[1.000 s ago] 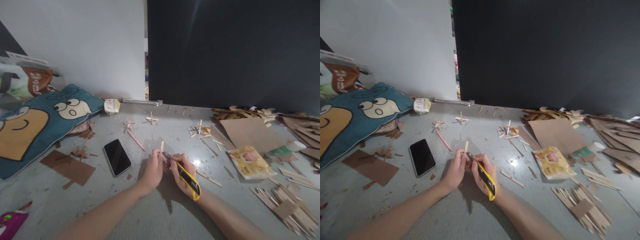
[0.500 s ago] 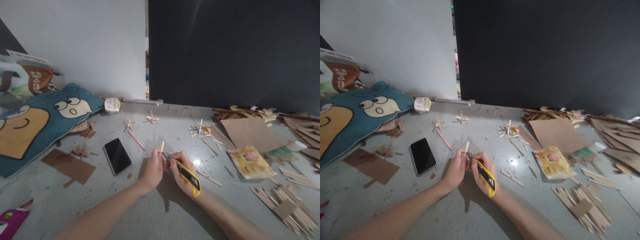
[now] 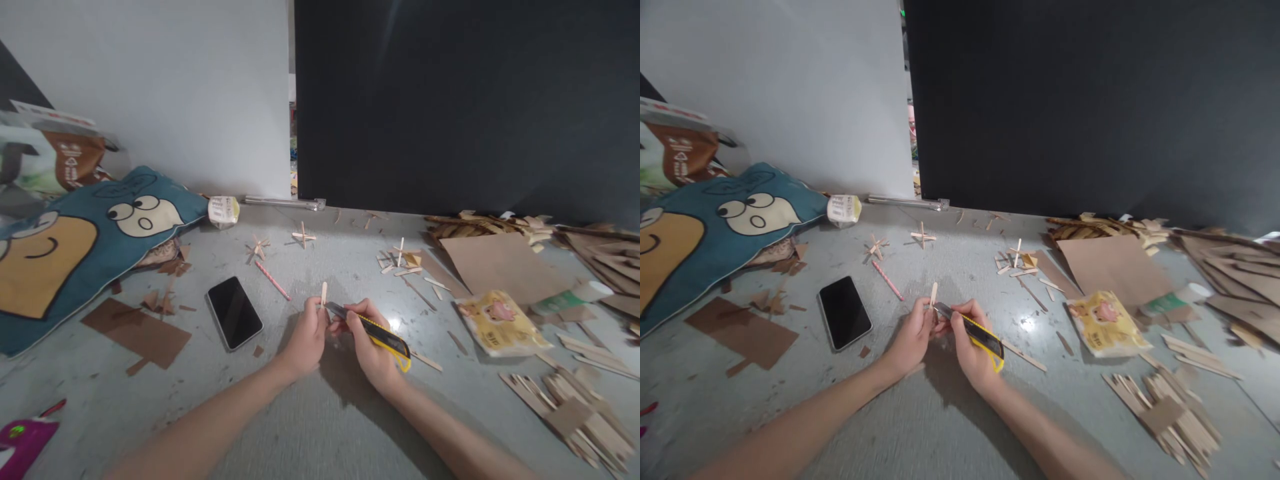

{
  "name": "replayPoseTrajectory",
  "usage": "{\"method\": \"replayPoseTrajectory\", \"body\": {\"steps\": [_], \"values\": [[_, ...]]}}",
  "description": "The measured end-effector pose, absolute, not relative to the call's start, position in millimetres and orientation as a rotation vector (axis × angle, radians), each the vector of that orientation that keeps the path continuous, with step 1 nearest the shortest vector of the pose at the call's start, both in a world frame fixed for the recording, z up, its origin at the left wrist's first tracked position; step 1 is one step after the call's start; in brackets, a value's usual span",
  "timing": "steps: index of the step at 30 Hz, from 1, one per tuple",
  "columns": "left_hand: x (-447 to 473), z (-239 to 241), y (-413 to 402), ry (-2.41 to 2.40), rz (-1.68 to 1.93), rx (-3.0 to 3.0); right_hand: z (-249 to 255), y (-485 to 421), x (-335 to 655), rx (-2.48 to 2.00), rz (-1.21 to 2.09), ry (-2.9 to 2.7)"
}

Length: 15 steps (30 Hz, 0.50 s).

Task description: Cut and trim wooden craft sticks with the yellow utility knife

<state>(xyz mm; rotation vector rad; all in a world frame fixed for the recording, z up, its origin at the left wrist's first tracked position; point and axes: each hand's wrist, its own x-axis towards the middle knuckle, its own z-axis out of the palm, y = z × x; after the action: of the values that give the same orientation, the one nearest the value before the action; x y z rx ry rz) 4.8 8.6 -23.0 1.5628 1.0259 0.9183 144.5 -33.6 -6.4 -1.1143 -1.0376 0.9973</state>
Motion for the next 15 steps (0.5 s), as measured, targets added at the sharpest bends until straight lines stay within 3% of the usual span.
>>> {"method": "replayPoseTrajectory", "body": {"steps": [10,12,15], "values": [[6,-33,10,1.052,0.941,1.478,-15,-25,140,-1.063,1.123,-0.801],[7,-32,10,1.064,0.955,1.479,-10,-26,145,-1.102,1.019,-0.906],[7,-31,8,1.085,0.974,1.505,-1,-27,159,-1.175,0.597,-1.296]]}}
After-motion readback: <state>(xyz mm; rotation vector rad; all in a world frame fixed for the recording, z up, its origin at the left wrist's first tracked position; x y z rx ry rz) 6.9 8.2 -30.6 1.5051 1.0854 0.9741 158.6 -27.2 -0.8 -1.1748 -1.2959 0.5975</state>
